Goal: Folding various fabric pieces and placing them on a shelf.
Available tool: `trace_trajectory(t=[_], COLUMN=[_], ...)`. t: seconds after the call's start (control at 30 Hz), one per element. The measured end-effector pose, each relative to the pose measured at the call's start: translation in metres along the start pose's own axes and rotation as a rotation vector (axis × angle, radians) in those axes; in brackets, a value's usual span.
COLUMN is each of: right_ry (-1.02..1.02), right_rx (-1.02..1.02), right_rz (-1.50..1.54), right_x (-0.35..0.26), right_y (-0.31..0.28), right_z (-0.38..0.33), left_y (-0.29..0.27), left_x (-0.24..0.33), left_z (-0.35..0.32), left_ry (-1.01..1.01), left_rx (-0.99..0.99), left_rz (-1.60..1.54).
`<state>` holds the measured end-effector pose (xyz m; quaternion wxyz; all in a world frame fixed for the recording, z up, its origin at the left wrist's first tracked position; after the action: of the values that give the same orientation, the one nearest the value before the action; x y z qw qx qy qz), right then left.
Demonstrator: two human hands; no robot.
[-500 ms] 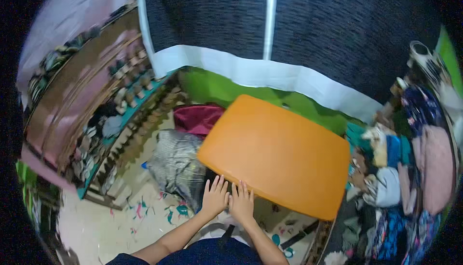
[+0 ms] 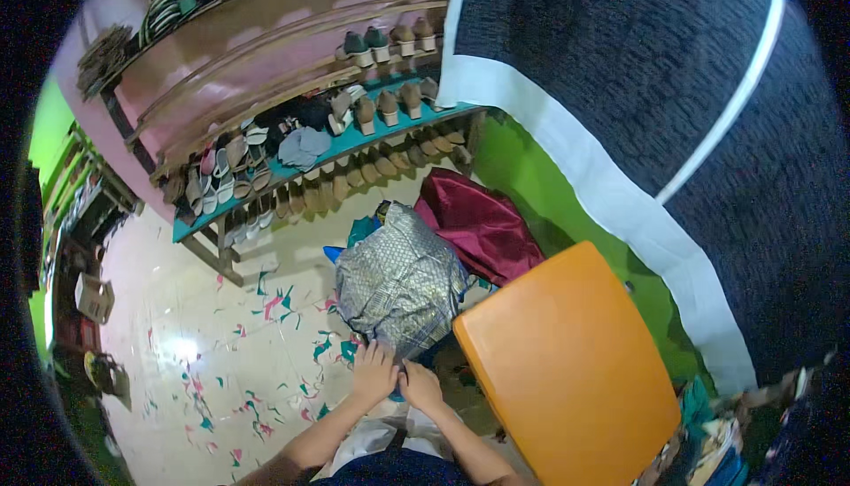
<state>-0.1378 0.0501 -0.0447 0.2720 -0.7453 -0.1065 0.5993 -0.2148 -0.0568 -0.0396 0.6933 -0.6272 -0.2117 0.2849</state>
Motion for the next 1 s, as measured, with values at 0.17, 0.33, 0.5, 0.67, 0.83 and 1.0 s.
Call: trace_trajectory(t=[0.17, 0.33, 0.5, 0.67, 0.83, 1.0], right_ry=[0.284, 0.254, 0.401, 0.487, 0.525, 0.61], right_rx=[0.051, 0.29, 0.273, 0.328, 0.285, 0.354], right_rz=[0.052, 0.43, 0.903, 1.265, 1.307, 1.468], right_x=[0.067, 0.107, 0.135, 0.108, 0.106, 0.114], right_y=[0.008, 0.023, 0.025, 0.024, 0.02, 0.006], right_z=[0.068, 0.142, 0.209, 0.241, 0.248, 0.249], left_y=[0.038, 0.091, 0.132, 0.164, 0.171, 0.114], left_x=[-0.017, -0.04, -0.055, -0.072, -0.089, -0.067], left_z=[0.048, 0.112, 0.179, 0.202, 0.214, 0.223], left_ry=[-0.089, -0.175, -0.2, -0.202, -0.095, -0.029], left_rx=[-0.061, -0.172, -0.024, -0.053, -0.127, -0.085], left_rz=[0.011, -0.052, 0.077, 0.174, 0.25, 0.081])
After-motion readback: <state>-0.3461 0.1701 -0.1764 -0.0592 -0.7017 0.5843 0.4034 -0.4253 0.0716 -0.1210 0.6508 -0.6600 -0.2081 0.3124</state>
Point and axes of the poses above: each hand's wrist, its own z-axis towards the middle knuckle, its own y-axis out of the palm, x = y × z, the point moved 1 cm from there along z, towards the middle knuckle, and after that the axes turned 14 degrees about z, right-handed, at the moved point
